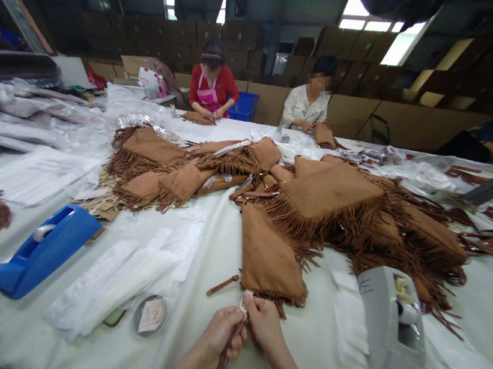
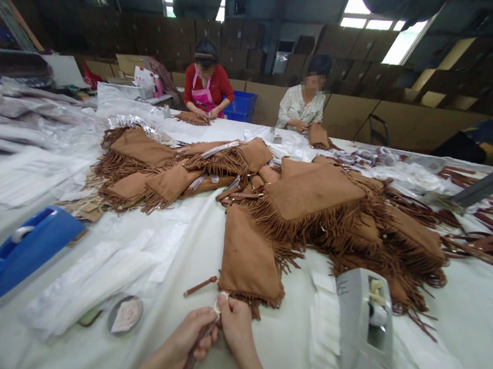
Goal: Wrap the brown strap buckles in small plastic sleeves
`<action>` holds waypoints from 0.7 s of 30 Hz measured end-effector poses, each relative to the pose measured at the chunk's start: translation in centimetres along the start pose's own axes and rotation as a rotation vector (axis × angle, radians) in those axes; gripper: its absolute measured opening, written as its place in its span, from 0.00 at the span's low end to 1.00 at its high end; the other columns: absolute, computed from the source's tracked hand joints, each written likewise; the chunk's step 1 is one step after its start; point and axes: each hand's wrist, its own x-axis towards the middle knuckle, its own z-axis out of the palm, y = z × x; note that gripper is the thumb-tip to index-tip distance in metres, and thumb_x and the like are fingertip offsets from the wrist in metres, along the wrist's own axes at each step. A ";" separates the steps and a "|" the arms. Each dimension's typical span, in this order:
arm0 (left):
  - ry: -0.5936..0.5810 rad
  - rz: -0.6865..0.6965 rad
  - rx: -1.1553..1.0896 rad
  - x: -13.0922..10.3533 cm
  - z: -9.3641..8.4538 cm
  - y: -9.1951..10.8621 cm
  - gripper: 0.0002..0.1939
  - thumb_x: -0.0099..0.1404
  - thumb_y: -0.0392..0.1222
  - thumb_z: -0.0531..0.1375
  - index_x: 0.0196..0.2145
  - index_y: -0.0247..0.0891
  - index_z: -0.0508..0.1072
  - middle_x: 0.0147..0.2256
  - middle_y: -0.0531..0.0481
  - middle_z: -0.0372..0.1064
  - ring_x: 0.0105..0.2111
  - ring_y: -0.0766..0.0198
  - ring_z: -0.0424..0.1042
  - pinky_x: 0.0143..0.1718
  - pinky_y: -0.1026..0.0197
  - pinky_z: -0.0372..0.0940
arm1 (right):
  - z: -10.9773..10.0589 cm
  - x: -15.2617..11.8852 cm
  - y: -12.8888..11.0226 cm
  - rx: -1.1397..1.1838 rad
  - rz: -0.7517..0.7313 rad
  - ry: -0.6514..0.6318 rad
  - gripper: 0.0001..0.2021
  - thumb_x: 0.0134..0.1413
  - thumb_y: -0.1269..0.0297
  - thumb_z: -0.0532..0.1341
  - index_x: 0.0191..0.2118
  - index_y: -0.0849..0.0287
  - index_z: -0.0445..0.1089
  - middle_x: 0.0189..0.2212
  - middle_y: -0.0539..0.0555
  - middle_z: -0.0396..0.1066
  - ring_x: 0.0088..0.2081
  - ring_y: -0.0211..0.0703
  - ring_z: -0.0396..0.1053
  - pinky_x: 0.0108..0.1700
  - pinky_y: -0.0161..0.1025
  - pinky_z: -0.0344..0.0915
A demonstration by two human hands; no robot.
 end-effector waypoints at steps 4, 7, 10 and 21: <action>0.020 0.052 0.079 -0.2 -0.2 0.2 0.18 0.54 0.57 0.55 0.24 0.40 0.60 0.15 0.60 0.59 0.08 0.76 0.48 0.07 0.71 0.41 | -0.1 0.5 -0.1 -0.070 -0.030 0.088 0.27 0.47 0.39 0.53 0.12 0.56 0.55 0.10 0.46 0.52 0.16 0.34 0.49 0.18 0.35 0.43; 0.036 0.092 0.146 -0.6 -0.3 0.5 0.17 0.54 0.57 0.55 0.24 0.40 0.60 0.15 0.61 0.58 0.07 0.77 0.47 0.07 0.71 0.39 | -1.8 0.2 -0.7 -0.005 0.017 0.220 0.27 0.48 0.38 0.52 0.16 0.58 0.62 0.10 0.46 0.55 0.14 0.35 0.50 0.17 0.35 0.46; 0.038 0.063 0.171 -1.0 -0.7 0.4 0.20 0.52 0.60 0.56 0.24 0.40 0.60 0.15 0.62 0.58 0.07 0.77 0.47 0.07 0.71 0.40 | -6.5 -1.6 -1.5 0.035 0.044 0.361 0.27 0.47 0.37 0.53 0.24 0.60 0.70 0.11 0.46 0.59 0.13 0.36 0.53 0.17 0.36 0.50; 0.060 0.032 0.152 -0.7 -1.8 -2.6 0.27 0.48 0.67 0.60 0.24 0.38 0.63 0.18 0.61 0.57 0.09 0.80 0.43 0.08 0.74 0.39 | -25.2 -12.1 -0.7 -0.378 0.239 0.972 0.31 0.45 0.40 0.54 0.34 0.67 0.78 0.37 0.67 0.77 0.43 0.59 0.70 0.45 0.45 0.63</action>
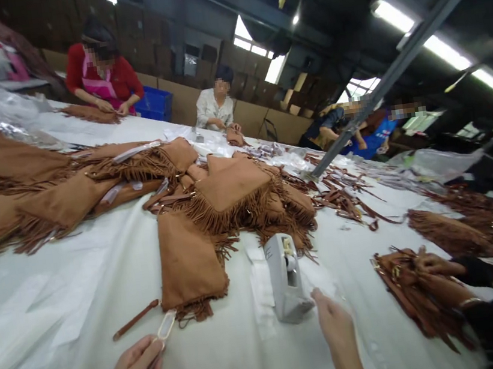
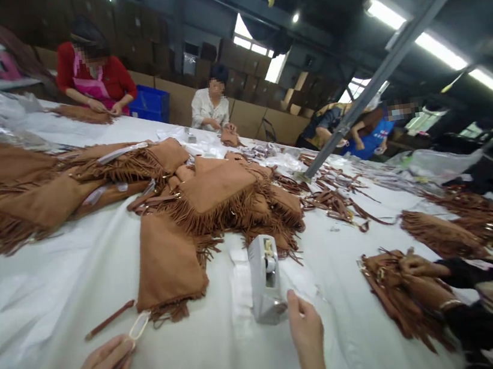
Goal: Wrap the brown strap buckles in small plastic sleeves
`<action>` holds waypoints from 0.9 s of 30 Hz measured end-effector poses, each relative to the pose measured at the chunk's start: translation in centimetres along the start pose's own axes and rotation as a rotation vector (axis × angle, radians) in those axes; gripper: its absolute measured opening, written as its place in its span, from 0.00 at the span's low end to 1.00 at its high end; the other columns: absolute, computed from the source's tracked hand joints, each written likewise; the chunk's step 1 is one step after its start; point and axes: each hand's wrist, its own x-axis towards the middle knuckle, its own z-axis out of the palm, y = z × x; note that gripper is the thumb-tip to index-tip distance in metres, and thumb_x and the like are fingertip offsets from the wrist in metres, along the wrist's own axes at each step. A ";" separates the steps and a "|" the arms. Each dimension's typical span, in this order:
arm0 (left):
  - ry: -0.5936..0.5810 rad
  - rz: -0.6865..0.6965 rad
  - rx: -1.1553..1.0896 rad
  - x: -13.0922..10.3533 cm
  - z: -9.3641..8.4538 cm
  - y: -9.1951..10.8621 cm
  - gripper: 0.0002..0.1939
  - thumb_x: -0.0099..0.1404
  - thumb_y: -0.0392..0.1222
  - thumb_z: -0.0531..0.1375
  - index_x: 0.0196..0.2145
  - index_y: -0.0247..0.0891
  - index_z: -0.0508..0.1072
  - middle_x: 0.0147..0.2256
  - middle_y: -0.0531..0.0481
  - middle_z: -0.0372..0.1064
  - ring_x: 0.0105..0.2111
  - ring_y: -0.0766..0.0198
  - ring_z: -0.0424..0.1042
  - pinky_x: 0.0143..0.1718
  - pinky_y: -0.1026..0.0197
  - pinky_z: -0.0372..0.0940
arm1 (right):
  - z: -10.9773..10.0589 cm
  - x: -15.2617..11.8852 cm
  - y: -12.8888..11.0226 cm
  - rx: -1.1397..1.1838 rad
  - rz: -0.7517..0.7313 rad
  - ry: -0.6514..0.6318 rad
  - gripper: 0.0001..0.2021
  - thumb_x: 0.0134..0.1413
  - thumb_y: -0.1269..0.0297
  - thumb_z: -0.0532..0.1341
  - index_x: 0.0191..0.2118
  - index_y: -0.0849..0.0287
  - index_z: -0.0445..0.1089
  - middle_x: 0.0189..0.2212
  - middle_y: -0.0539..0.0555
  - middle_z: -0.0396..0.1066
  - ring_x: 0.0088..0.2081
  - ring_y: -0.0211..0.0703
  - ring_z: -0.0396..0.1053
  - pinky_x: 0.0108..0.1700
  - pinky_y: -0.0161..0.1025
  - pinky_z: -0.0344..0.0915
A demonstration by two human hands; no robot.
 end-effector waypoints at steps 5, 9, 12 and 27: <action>0.022 0.000 0.026 -0.4 0.2 -0.2 0.29 0.45 0.69 0.60 0.21 0.38 0.61 0.14 0.62 0.51 0.10 0.79 0.40 0.07 0.73 0.39 | 1.9 0.8 0.7 0.226 -0.025 -0.134 0.26 0.39 0.43 0.62 0.31 0.66 0.78 0.30 0.60 0.78 0.37 0.56 0.73 0.40 0.43 0.66; 0.012 -0.009 0.053 -0.2 0.0 -0.7 0.30 0.45 0.71 0.59 0.20 0.39 0.60 0.12 0.64 0.44 0.10 0.78 0.38 0.08 0.73 0.38 | 1.6 0.5 1.3 0.333 0.004 -0.004 0.21 0.35 0.47 0.66 0.26 0.64 0.77 0.27 0.58 0.78 0.35 0.55 0.73 0.40 0.44 0.66; 0.016 -0.013 0.055 0.0 -0.1 -0.9 0.30 0.44 0.71 0.59 0.21 0.39 0.61 0.13 0.64 0.47 0.10 0.78 0.38 0.07 0.72 0.38 | 0.8 -0.8 2.0 0.355 0.036 0.022 0.19 0.35 0.49 0.67 0.27 0.62 0.77 0.27 0.56 0.78 0.33 0.51 0.71 0.35 0.41 0.65; -0.013 0.079 0.112 -0.3 0.1 0.0 0.27 0.51 0.68 0.57 0.23 0.39 0.61 0.15 0.61 0.53 0.09 0.77 0.43 0.09 0.72 0.42 | 5.1 -7.1 4.8 0.324 0.146 -0.261 0.22 0.37 0.43 0.63 0.23 0.61 0.72 0.12 0.48 0.62 0.16 0.38 0.56 0.18 0.36 0.54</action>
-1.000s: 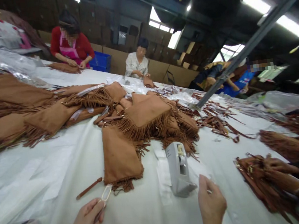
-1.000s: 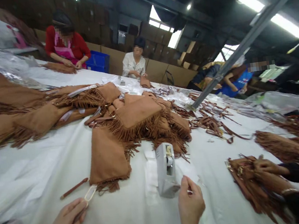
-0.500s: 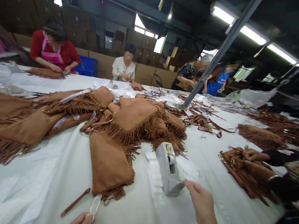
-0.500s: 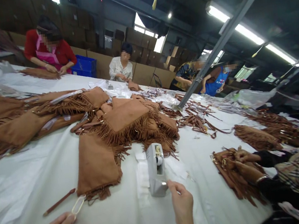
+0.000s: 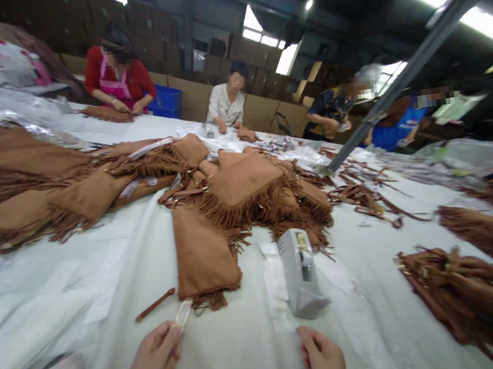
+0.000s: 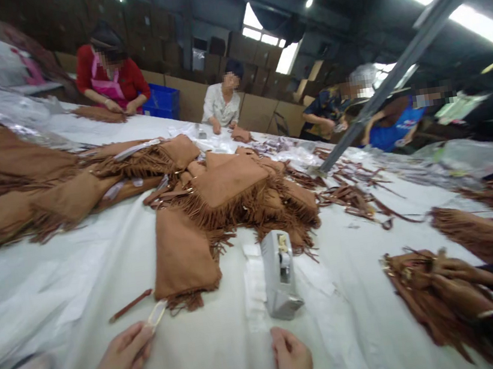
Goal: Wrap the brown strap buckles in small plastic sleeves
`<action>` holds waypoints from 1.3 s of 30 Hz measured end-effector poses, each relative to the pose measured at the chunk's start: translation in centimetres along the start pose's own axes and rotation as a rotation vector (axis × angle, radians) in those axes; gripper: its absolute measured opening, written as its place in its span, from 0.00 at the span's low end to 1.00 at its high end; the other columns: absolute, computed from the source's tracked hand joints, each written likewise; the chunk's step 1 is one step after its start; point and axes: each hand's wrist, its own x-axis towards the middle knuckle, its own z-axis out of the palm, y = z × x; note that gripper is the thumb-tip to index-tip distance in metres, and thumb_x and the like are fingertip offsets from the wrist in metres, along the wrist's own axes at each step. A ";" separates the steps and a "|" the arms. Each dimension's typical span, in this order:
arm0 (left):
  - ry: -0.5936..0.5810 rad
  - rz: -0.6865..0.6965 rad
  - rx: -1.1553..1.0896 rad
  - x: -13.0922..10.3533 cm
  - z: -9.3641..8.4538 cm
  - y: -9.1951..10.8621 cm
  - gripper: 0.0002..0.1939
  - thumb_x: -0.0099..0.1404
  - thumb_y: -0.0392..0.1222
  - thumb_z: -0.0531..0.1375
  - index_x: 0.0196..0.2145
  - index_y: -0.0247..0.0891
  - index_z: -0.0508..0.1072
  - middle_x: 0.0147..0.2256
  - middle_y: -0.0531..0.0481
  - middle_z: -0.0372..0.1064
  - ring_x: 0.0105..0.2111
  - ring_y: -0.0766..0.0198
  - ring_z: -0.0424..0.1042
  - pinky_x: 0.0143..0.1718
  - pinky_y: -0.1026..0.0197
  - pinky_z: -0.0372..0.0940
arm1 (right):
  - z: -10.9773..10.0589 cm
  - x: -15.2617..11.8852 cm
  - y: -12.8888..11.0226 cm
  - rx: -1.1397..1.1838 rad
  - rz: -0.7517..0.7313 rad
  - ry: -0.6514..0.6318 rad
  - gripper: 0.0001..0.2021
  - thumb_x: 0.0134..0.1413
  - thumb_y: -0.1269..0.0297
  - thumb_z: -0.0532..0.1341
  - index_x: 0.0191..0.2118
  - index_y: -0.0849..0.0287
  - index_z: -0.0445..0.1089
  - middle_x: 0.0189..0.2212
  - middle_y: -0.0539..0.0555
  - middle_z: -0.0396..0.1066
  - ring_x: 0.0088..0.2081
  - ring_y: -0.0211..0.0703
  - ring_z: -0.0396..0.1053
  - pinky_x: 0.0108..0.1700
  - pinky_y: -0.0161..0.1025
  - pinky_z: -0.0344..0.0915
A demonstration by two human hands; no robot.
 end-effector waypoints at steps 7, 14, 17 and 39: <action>0.141 0.171 0.252 0.1 0.7 0.7 0.22 0.58 0.63 0.50 0.23 0.40 0.60 0.17 0.58 0.57 0.15 0.70 0.55 0.16 0.67 0.49 | 9.8 -4.2 -6.5 -0.036 -0.155 -0.666 0.15 0.46 0.51 0.60 0.24 0.60 0.72 0.15 0.46 0.59 0.19 0.36 0.55 0.21 0.34 0.51; 0.186 0.321 0.457 -0.3 0.9 0.3 0.15 0.63 0.50 0.49 0.24 0.40 0.61 0.21 0.56 0.61 0.23 0.65 0.61 0.26 0.65 0.53 | 15.9 -5.3 -8.6 -0.094 -0.322 -1.000 0.14 0.50 0.60 0.57 0.18 0.60 0.65 0.16 0.46 0.57 0.21 0.34 0.53 0.23 0.32 0.48; 0.188 0.342 0.498 -0.4 1.0 0.2 0.12 0.64 0.46 0.48 0.26 0.40 0.60 0.22 0.55 0.62 0.24 0.65 0.62 0.27 0.65 0.53 | 16.8 -4.9 -8.5 -0.117 -0.346 -1.043 0.13 0.49 0.62 0.56 0.17 0.60 0.64 0.16 0.45 0.55 0.22 0.34 0.52 0.23 0.32 0.46; 0.074 0.409 0.529 -1.2 0.8 0.2 0.10 0.67 0.42 0.45 0.32 0.41 0.63 0.31 0.49 0.70 0.32 0.61 0.68 0.35 0.62 0.58 | 18.6 -4.4 -6.5 -0.246 -0.056 -0.942 0.14 0.44 0.57 0.59 0.16 0.59 0.64 0.10 0.45 0.59 0.11 0.32 0.53 0.14 0.31 0.51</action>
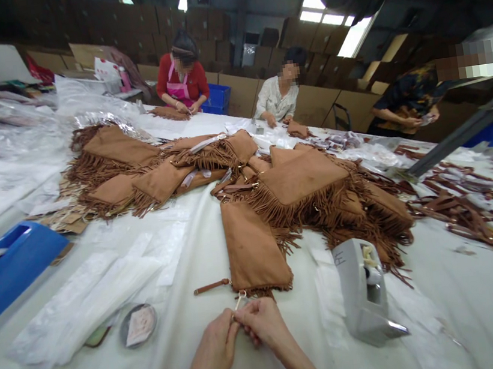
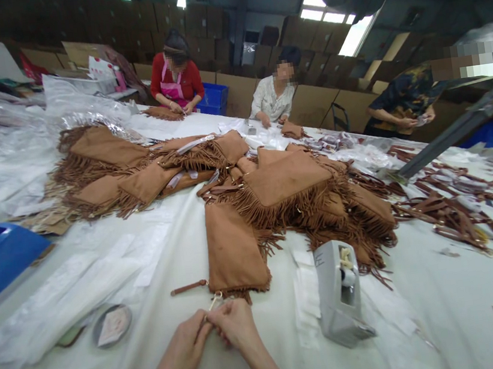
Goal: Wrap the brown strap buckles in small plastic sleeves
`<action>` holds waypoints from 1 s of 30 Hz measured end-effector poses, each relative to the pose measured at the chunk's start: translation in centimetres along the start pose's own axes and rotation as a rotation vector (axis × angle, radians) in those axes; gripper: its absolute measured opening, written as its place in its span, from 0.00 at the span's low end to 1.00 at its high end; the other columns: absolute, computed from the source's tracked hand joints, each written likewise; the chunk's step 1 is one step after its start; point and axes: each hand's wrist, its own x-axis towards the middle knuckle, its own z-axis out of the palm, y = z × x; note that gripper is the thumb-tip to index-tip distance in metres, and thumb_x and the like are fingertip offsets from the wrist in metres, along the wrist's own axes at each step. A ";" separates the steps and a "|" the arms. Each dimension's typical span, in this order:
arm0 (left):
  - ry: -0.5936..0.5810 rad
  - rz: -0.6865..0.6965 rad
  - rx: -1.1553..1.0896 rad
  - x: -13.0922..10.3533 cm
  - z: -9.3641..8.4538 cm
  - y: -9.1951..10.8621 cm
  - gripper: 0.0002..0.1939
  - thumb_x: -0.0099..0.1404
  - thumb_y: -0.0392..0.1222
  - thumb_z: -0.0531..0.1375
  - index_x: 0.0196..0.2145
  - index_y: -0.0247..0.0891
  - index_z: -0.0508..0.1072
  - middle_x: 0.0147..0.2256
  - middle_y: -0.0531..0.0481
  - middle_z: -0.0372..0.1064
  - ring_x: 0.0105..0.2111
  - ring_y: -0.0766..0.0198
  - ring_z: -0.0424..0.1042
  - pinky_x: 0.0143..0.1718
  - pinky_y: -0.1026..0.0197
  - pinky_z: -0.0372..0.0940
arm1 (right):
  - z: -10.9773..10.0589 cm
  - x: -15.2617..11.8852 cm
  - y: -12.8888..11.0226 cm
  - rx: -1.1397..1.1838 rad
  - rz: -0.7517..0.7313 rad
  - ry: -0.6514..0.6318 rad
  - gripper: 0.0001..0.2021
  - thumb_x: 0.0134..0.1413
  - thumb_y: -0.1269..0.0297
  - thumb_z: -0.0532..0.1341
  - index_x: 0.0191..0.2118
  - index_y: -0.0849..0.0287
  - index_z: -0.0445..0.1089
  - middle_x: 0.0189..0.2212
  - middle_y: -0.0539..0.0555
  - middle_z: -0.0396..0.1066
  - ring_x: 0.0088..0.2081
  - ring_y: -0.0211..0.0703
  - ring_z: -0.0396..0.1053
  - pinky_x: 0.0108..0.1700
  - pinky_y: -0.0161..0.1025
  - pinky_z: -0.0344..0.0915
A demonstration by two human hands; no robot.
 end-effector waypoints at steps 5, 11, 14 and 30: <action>0.007 -0.090 -0.186 0.3 0.3 0.2 0.14 0.65 0.50 0.49 0.28 0.39 0.63 0.23 0.54 0.64 0.23 0.66 0.63 0.26 0.65 0.56 | -0.3 -0.5 0.2 0.213 0.012 -0.050 0.17 0.40 0.51 0.63 0.19 0.59 0.62 0.11 0.45 0.61 0.10 0.29 0.52 0.13 0.30 0.51; -0.095 -0.324 -0.586 1.2 0.9 -0.2 0.24 0.59 0.64 0.51 0.28 0.37 0.63 0.17 0.57 0.62 0.10 0.73 0.53 0.10 0.69 0.48 | -0.2 -0.5 0.5 0.295 0.008 -0.019 0.18 0.39 0.50 0.65 0.17 0.60 0.62 0.11 0.45 0.61 0.09 0.28 0.51 0.12 0.30 0.44; -0.036 -0.419 -0.584 1.4 0.9 -0.5 0.26 0.56 0.67 0.51 0.29 0.37 0.62 0.18 0.53 0.66 0.11 0.69 0.61 0.10 0.69 0.52 | 0.2 -0.3 0.8 0.283 -0.004 0.026 0.18 0.39 0.51 0.64 0.16 0.59 0.61 0.10 0.45 0.60 0.09 0.28 0.50 0.12 0.30 0.43; -0.065 -0.444 -0.647 1.4 -0.7 0.7 0.22 0.50 0.59 0.61 0.27 0.35 0.67 0.18 0.54 0.66 0.15 0.70 0.64 0.15 0.69 0.54 | -1.0 -0.9 1.0 0.248 -0.130 -0.136 0.19 0.44 0.48 0.63 0.20 0.61 0.65 0.13 0.46 0.63 0.14 0.31 0.56 0.17 0.30 0.50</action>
